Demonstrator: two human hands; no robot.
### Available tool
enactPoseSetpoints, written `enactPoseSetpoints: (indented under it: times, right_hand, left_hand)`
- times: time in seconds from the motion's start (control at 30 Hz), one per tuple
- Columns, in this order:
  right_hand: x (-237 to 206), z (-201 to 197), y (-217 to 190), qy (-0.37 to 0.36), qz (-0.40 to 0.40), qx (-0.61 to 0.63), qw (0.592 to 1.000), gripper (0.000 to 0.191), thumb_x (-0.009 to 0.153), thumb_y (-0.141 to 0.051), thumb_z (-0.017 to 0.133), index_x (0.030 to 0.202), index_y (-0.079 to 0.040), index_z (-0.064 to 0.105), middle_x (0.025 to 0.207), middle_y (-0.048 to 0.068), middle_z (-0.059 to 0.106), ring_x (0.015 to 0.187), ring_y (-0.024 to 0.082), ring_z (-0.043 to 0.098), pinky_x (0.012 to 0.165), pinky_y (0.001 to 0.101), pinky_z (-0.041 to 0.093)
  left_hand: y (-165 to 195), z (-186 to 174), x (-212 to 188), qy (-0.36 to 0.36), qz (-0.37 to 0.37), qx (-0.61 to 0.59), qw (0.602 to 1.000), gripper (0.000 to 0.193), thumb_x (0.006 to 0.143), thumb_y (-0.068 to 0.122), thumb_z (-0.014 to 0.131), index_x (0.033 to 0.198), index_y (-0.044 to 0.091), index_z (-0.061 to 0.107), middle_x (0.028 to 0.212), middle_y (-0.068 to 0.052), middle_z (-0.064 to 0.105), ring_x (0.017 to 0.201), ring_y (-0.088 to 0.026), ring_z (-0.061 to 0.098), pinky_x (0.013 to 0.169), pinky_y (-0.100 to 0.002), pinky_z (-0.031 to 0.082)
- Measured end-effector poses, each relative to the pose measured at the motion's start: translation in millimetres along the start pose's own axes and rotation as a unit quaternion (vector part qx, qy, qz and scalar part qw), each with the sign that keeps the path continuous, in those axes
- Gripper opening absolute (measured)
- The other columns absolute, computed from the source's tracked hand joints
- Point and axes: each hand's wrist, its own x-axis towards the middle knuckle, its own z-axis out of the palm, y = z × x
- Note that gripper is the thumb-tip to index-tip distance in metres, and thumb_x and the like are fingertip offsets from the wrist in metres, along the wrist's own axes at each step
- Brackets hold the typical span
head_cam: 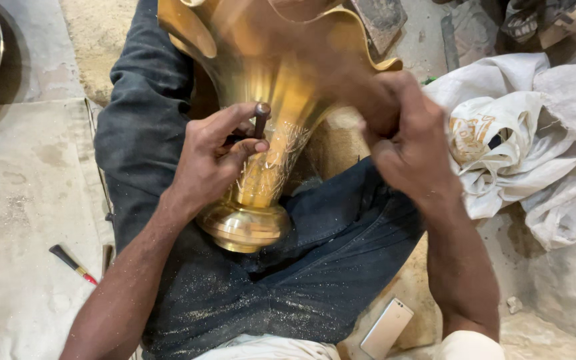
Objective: The person sits on the floor with a large brass vase on their lap and hammers a chisel-like punch against its surface using a wooden mallet, repositioning the punch to work different spots on the vase body. The repetitive striking continues across the whole episode to shape or decorate the metal.
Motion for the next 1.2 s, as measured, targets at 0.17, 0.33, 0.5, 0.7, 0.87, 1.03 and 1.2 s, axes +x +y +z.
enactPoseSetpoints:
  times: [0.17,0.33,0.5,0.7,0.87,1.03,1.2]
  right_hand:
    - [2.2,-1.2,-6.4,-0.003,-0.083,-0.231,0.97,0.048,0.079,0.004,0.07,0.124,-0.009,0.06,0.104,0.01,0.068,0.092,0.026,0.068,0.076,0.0419,0.058]
    - [-1.7,-3.4,-4.2,-0.036,-0.002,-0.136,0.99,0.052,0.077,0.004,0.064,0.127,-0.008,0.059,0.102,0.007,0.069,0.085,0.021,0.07,0.076,0.0392,0.061]
    - [-1.7,-0.7,-0.4,-0.042,0.123,0.02,0.991,0.037,0.094,-0.01,0.073,0.12,-0.004,0.049,0.083,0.008,0.063,0.072,0.02,0.068,0.072,0.0374,0.057]
    - [0.5,-6.4,-5.1,0.013,-0.078,-0.125,0.989,0.046,0.083,0.005,0.067,0.126,-0.006,0.057,0.103,0.015,0.063,0.092,0.026,0.067,0.078,0.0402,0.059]
    - [1.2,-7.4,-4.8,-0.023,-0.058,-0.242,0.968,0.045,0.085,0.0,0.071,0.127,-0.01,0.06,0.113,0.016,0.069,0.092,0.027,0.071,0.076,0.0417,0.06]
    - [3.4,-8.6,-8.3,-0.025,0.045,-0.084,0.995,0.048,0.083,-0.005,0.074,0.125,-0.008,0.052,0.097,0.011,0.068,0.087,0.027,0.072,0.073,0.0432,0.058]
    - [5.1,-13.7,-16.2,-0.005,-0.077,-0.223,0.972,0.056,0.075,0.0,0.069,0.129,-0.009,0.057,0.111,0.013,0.06,0.098,0.032,0.067,0.087,0.0428,0.06]
  left_hand:
    - [2.3,-2.5,-0.4,-0.005,0.003,-0.034,0.999,0.044,0.09,-0.006,0.075,0.132,0.002,0.063,0.102,-0.012,0.074,0.087,-0.015,0.074,0.075,-0.028,0.066]
    - [3.8,-3.8,0.3,-0.011,-0.006,-0.031,0.999,0.046,0.089,-0.007,0.073,0.133,0.004,0.065,0.098,-0.01,0.074,0.088,-0.013,0.075,0.073,-0.028,0.065]
    - [3.0,-4.2,-0.2,-0.018,-0.016,-0.015,1.0,0.044,0.089,-0.004,0.077,0.131,0.005,0.066,0.099,-0.01,0.075,0.085,-0.014,0.073,0.07,-0.029,0.063]
    - [1.5,-4.3,0.4,-0.016,0.004,-0.013,1.0,0.046,0.089,-0.003,0.078,0.133,0.004,0.064,0.102,-0.01,0.074,0.088,-0.014,0.073,0.072,-0.027,0.062]
    - [-0.1,-5.5,-0.3,-0.031,-0.024,-0.029,0.999,0.043,0.092,-0.004,0.074,0.133,0.006,0.065,0.098,-0.009,0.075,0.085,-0.013,0.075,0.066,-0.028,0.061]
    - [-5.4,-2.4,-1.7,-0.028,0.012,-0.002,1.0,0.044,0.089,0.002,0.079,0.13,0.006,0.066,0.103,-0.01,0.076,0.081,-0.016,0.071,0.063,-0.03,0.061]
    - [-11.5,-0.9,-0.3,-0.032,0.021,0.006,0.999,0.037,0.093,0.003,0.076,0.129,0.006,0.067,0.105,-0.009,0.076,0.085,-0.016,0.073,0.066,-0.029,0.064]
